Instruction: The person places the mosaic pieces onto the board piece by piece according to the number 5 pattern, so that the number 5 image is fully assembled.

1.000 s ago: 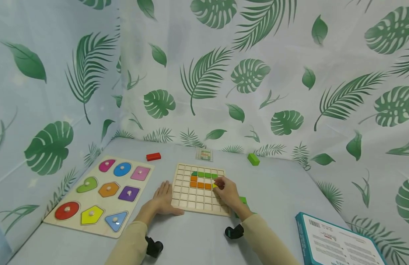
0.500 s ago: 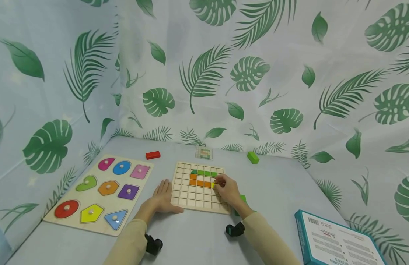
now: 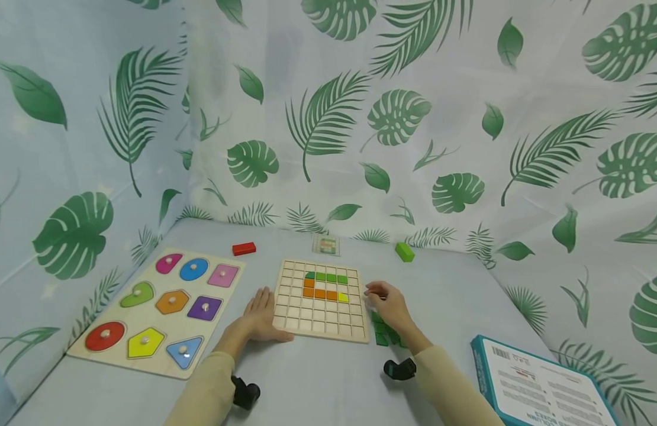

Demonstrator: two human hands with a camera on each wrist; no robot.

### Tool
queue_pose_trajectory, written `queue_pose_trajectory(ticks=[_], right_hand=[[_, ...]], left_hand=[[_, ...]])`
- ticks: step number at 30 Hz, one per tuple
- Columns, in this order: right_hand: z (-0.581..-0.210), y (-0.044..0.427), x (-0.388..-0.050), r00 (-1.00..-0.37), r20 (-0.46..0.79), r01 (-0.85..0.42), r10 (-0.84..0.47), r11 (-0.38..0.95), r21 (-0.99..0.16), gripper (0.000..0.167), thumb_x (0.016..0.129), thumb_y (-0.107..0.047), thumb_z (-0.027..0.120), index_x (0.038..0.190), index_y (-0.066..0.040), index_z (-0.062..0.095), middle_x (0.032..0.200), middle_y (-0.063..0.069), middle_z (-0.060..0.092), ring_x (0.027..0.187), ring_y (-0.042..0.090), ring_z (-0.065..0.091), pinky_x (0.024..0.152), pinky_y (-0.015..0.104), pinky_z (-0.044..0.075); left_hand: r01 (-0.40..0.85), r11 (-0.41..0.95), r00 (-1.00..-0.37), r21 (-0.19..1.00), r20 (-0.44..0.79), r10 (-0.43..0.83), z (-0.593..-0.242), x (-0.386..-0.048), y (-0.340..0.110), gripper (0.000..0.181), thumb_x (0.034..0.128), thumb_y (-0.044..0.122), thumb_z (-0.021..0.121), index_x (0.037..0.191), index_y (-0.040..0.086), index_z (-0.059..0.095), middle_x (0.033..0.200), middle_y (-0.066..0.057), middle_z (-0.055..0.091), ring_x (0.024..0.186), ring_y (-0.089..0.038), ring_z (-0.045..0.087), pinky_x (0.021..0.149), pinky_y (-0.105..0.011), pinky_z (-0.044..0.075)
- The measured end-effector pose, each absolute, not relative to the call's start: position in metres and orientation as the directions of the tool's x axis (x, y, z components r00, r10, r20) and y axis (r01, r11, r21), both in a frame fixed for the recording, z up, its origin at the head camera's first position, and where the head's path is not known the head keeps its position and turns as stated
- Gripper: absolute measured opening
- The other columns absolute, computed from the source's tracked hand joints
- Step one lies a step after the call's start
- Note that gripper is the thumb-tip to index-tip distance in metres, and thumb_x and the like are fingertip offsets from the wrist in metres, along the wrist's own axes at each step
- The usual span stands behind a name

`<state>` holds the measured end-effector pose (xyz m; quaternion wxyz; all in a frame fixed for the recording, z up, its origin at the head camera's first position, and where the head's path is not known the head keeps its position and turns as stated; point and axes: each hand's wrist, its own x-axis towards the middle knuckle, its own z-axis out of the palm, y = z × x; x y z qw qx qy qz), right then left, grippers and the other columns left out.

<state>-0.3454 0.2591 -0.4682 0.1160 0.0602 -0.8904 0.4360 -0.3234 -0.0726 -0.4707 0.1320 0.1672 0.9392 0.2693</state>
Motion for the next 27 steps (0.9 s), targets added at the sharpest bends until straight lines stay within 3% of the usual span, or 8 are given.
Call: queue_pose_trajectory(ticks=[8, 15, 27], right_hand=[[-0.464, 0.279, -0.338, -0.974, 0.226, -0.169, 0.010, 0.631, -0.757, 0.020, 0.094, -0.009, 0.057, 0.112, -0.002, 0.063, 0.096, 0.003, 0.067, 0.094, 0.018, 0.060, 0.081, 0.033, 0.048], [-0.466, 0.286, -0.335, -0.979, 0.204, -0.148, 0.015, 0.635, -0.758, 0.018, 0.092, -0.008, 0.060, 0.109, -0.002, 0.064, 0.095, 0.003, 0.067, 0.093, 0.018, 0.060, 0.083, 0.035, 0.048], [-0.472, 0.292, -0.328, -0.977, 0.199, -0.201, -0.072, 0.610, -0.766, 0.022, 0.085, -0.004, 0.068, 0.106, 0.000, 0.065, 0.092, 0.006, 0.067, 0.085, 0.019, 0.061, 0.071, 0.023, 0.049]], left_hand=[[0.234, 0.802, -0.916, 0.549, -0.152, 0.371, -0.457, -0.314, -0.073, 0.114, 0.0736, 0.046, 0.076, 0.143, -0.016, 0.011, 0.151, -0.032, 0.003, 0.140, -0.042, 0.000, 0.113, -0.050, 0.004], [0.224, 0.813, -0.918, 0.538, -0.164, 0.362, -0.462, -0.317, -0.072, 0.113, 0.0751, 0.046, 0.075, 0.144, -0.014, 0.009, 0.152, -0.030, 0.001, 0.141, -0.040, -0.003, 0.113, -0.048, 0.002], [0.228, 0.797, -0.914, 0.559, -0.158, 0.373, -0.464, -0.318, -0.071, 0.116, 0.0733, 0.049, 0.075, 0.144, -0.015, 0.009, 0.152, -0.030, 0.000, 0.141, -0.040, -0.005, 0.113, -0.048, -0.001]])
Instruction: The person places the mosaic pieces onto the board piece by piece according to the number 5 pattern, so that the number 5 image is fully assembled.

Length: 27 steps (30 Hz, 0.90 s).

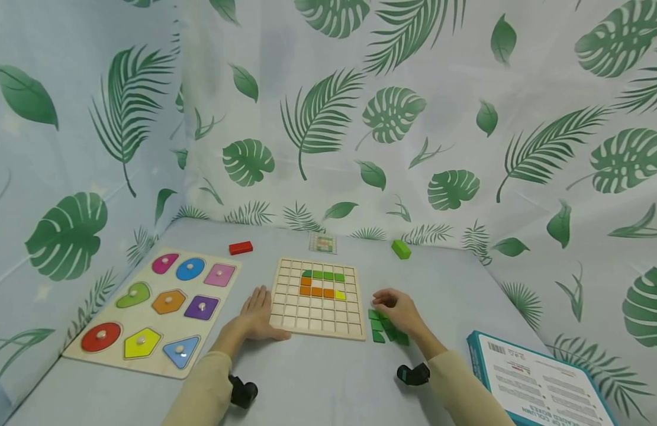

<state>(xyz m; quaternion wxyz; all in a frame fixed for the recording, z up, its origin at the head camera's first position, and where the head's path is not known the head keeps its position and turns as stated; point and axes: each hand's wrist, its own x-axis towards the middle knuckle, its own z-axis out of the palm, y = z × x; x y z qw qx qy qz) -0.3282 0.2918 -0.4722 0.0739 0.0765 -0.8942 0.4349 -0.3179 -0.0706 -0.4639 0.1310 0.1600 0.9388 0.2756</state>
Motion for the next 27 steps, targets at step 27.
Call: queue_pose_trajectory(ticks=[27], right_hand=[[-0.469, 0.290, -0.332, -0.987, 0.114, -0.161, -0.114, 0.677, -0.718, 0.024, 0.082, -0.006, 0.070, 0.105, -0.007, 0.066, 0.092, 0.000, 0.066, 0.082, 0.015, 0.057, 0.071, 0.029, 0.048]], left_hand=[[0.247, 0.801, -0.916, 0.545, -0.138, 0.376, -0.459, -0.316, -0.071, 0.114, 0.0729, 0.046, 0.076, 0.143, -0.016, 0.011, 0.151, -0.032, 0.004, 0.140, -0.042, 0.001, 0.113, -0.051, 0.005]])
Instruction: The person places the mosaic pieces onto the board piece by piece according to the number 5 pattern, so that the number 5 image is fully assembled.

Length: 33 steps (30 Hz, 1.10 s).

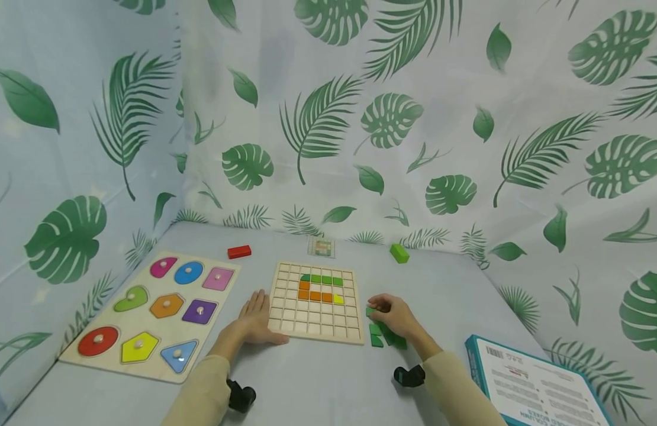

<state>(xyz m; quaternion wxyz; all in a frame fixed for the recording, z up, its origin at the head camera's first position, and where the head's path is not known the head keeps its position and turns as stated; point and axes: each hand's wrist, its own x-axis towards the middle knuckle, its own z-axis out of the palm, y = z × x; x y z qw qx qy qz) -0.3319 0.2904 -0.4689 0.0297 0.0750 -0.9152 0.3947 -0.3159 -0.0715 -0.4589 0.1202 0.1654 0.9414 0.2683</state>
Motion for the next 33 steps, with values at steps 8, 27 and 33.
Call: queue_pose_trajectory(ticks=[8, 27, 33], right_hand=[[-0.464, 0.281, -0.333, -0.991, 0.122, -0.130, -0.058, 0.653, -0.746, 0.026, 0.086, -0.004, 0.066, 0.111, -0.003, 0.063, 0.095, 0.003, 0.064, 0.087, 0.017, 0.058, 0.073, 0.031, 0.049], [-0.467, 0.244, -0.336, -0.948, 0.307, -0.294, -0.087, 0.616, -0.731, 0.031, 0.081, 0.001, 0.069, 0.111, 0.000, 0.063, 0.095, 0.006, 0.066, 0.089, 0.020, 0.060, 0.081, 0.034, 0.052], [-0.470, 0.233, -0.335, -0.944, 0.309, -0.316, -0.116, 0.591, -0.743, 0.031, 0.080, 0.003, 0.070, 0.110, 0.000, 0.063, 0.096, 0.005, 0.066, 0.090, 0.020, 0.061, 0.081, 0.034, 0.051]], left_hand=[[0.251, 0.803, -0.916, 0.541, -0.134, 0.377, -0.463, -0.317, -0.072, 0.114, 0.0730, 0.047, 0.076, 0.143, -0.016, 0.011, 0.151, -0.032, 0.004, 0.140, -0.042, 0.001, 0.113, -0.050, 0.005], [0.228, 0.808, -0.915, 0.544, -0.164, 0.368, -0.459, -0.316, -0.072, 0.115, 0.0727, 0.048, 0.076, 0.144, -0.015, 0.011, 0.152, -0.031, 0.003, 0.141, -0.041, -0.001, 0.113, -0.050, 0.004], [0.234, 0.808, -0.916, 0.541, -0.156, 0.370, -0.458, -0.314, -0.072, 0.114, 0.0730, 0.047, 0.076, 0.144, -0.015, 0.011, 0.152, -0.031, 0.003, 0.141, -0.041, 0.000, 0.113, -0.050, 0.004]])
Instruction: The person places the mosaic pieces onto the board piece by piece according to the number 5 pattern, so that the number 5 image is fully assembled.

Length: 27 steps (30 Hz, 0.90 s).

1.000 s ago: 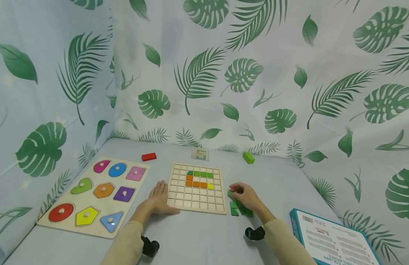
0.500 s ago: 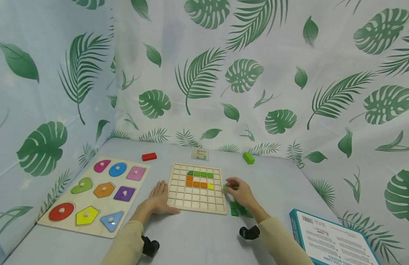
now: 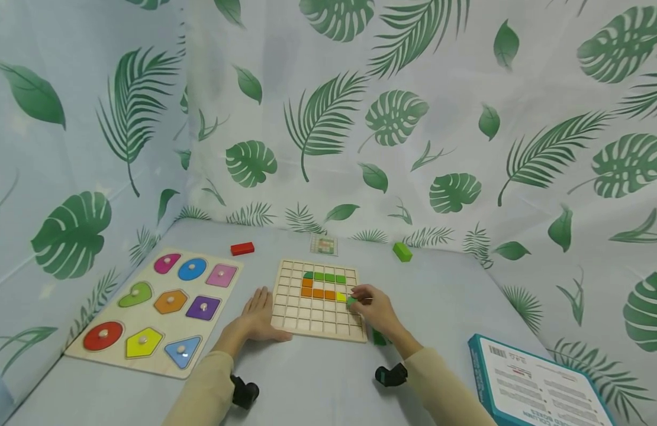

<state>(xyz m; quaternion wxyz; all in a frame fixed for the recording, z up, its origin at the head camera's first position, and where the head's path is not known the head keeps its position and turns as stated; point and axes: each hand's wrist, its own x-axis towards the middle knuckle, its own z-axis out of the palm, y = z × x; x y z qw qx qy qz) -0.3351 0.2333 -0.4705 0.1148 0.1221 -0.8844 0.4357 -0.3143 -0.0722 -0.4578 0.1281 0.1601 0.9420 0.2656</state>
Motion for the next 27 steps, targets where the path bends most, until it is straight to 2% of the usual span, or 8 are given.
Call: queue_pose_trajectory(ticks=[5, 12, 22, 27], right_hand=[[-0.474, 0.226, -0.334, -0.933, 0.324, -0.348, -0.156, 0.618, -0.705, 0.029, 0.082, 0.000, 0.070, 0.110, -0.002, 0.063, 0.096, 0.003, 0.065, 0.088, 0.017, 0.060, 0.077, 0.029, 0.051], [-0.476, 0.220, -0.333, -0.918, 0.346, -0.387, -0.192, 0.620, -0.683, 0.030, 0.083, 0.000, 0.070, 0.112, -0.003, 0.062, 0.096, 0.004, 0.065, 0.087, 0.017, 0.060, 0.074, 0.027, 0.052], [-0.479, 0.216, -0.334, -0.929, 0.320, -0.363, -0.186, 0.632, -0.685, 0.031, 0.080, -0.001, 0.073, 0.109, -0.007, 0.064, 0.093, 0.002, 0.065, 0.083, 0.014, 0.058, 0.073, 0.027, 0.051], [-0.479, 0.216, -0.335, -0.930, 0.313, -0.361, -0.192, 0.630, -0.687, 0.028, 0.082, -0.002, 0.071, 0.109, -0.007, 0.064, 0.093, 0.002, 0.065, 0.082, 0.014, 0.058, 0.072, 0.027, 0.051]], left_hand=[[0.236, 0.810, -0.917, 0.536, -0.154, 0.368, -0.459, -0.315, -0.072, 0.114, 0.0734, 0.047, 0.076, 0.144, -0.015, 0.012, 0.152, -0.031, 0.003, 0.141, -0.041, 0.000, 0.113, -0.049, 0.005], [0.234, 0.802, -0.915, 0.549, -0.156, 0.373, -0.459, -0.316, -0.072, 0.113, 0.0739, 0.046, 0.076, 0.144, -0.015, 0.011, 0.152, -0.031, 0.003, 0.141, -0.041, -0.001, 0.113, -0.049, 0.003], [0.234, 0.806, -0.914, 0.544, -0.161, 0.373, -0.466, -0.319, -0.071, 0.115, 0.0749, 0.049, 0.074, 0.145, -0.013, 0.007, 0.153, -0.028, -0.001, 0.141, -0.037, -0.005, 0.114, -0.046, -0.001], [0.225, 0.800, -0.914, 0.556, -0.164, 0.371, -0.461, -0.317, -0.072, 0.114, 0.0738, 0.047, 0.076, 0.144, -0.015, 0.010, 0.152, -0.030, 0.002, 0.141, -0.040, -0.002, 0.114, -0.048, 0.002]])
